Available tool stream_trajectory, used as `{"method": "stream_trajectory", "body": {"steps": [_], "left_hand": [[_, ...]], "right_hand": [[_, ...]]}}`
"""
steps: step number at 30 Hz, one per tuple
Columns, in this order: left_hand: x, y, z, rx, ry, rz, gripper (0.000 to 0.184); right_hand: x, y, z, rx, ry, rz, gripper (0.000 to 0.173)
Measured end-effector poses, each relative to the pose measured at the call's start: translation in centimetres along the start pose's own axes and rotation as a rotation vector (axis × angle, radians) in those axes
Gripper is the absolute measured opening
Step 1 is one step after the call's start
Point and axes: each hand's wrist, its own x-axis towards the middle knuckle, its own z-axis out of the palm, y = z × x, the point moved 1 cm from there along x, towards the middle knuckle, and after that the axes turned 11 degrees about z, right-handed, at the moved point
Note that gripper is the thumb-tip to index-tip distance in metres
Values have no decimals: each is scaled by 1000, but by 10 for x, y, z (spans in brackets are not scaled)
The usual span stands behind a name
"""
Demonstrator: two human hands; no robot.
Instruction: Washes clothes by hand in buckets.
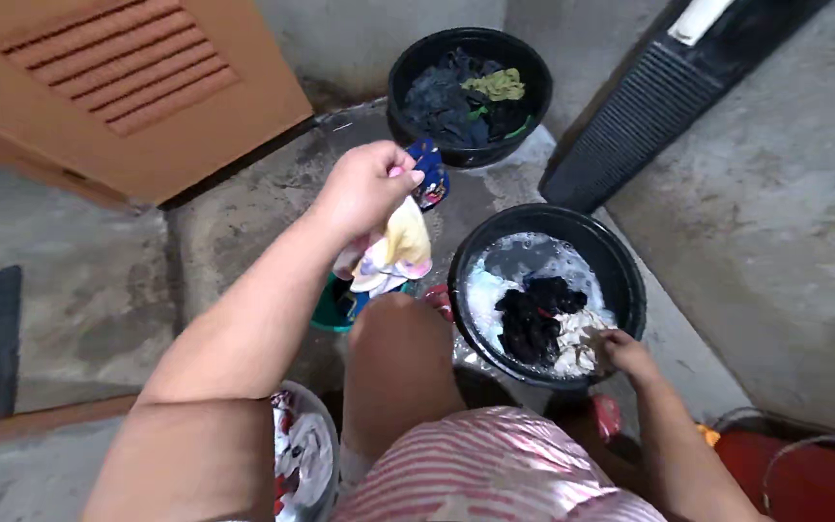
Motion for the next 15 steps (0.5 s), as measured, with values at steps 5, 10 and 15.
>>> {"method": "stream_trajectory", "body": {"steps": [5,10,15], "left_hand": [[59,79,51,-82,-49,116,22],[115,82,133,-88,-172,9,23],[120,49,191,-67,-285,-69,31]], "right_hand": [[-1,16,-8,227,-37,-19,32],[3,28,-24,265,2,34,33],[12,25,-35,289,20,51,34]]}}
